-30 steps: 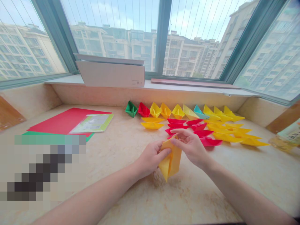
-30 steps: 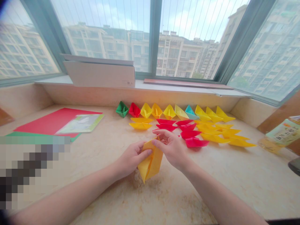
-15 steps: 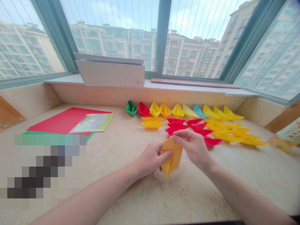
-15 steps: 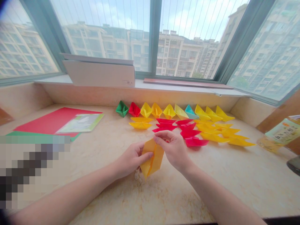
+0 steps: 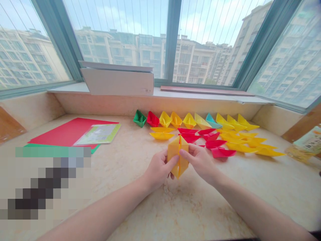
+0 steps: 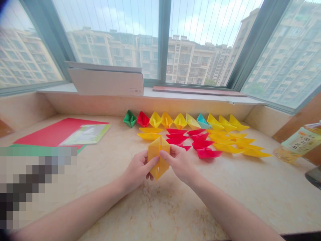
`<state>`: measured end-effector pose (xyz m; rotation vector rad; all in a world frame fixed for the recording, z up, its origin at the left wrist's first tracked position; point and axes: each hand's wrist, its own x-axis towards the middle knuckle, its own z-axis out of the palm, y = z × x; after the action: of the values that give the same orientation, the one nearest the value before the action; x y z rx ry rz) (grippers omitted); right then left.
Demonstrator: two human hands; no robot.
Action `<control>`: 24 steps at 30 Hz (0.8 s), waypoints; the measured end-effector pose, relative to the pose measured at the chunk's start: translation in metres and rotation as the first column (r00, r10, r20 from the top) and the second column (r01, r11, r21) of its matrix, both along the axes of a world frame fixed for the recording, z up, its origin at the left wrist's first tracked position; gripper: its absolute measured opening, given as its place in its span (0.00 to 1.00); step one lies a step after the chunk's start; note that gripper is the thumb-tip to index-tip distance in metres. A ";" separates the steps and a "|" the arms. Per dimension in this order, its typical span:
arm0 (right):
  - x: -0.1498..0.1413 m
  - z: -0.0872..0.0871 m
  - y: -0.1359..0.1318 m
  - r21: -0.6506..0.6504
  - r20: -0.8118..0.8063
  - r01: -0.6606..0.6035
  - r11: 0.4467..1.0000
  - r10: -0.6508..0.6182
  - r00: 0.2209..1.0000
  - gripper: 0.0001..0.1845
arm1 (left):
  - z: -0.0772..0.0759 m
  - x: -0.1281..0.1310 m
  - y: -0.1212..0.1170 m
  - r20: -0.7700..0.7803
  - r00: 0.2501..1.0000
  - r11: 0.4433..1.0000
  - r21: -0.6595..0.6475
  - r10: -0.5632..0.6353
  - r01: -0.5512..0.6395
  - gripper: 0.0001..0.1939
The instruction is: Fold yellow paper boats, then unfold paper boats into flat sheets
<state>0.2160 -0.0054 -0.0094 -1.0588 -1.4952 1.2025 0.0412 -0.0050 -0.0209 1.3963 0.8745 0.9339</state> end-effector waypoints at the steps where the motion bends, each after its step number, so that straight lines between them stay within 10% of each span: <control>1: -0.001 0.000 -0.001 -0.007 0.000 0.024 1.000 -0.024 1.000 0.22 | 0.000 0.000 -0.001 -0.012 1.000 1.000 0.014 0.003 -0.003 0.21; 12: -0.004 -0.010 -0.005 0.262 0.286 0.130 0.956 -0.206 0.936 0.11 | -0.003 -0.002 -0.005 -0.223 0.975 0.999 0.051 -0.006 0.018 0.33; 24: -0.005 -0.005 -0.006 0.451 0.241 0.129 0.883 -0.260 0.935 0.06 | 0.001 0.000 0.002 0.035 0.992 0.992 0.042 0.118 -0.120 0.21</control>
<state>0.2106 -0.0115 -0.0148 -1.0823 -1.7315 0.5443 0.0409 -0.0029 -0.0199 1.3745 0.9256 1.0698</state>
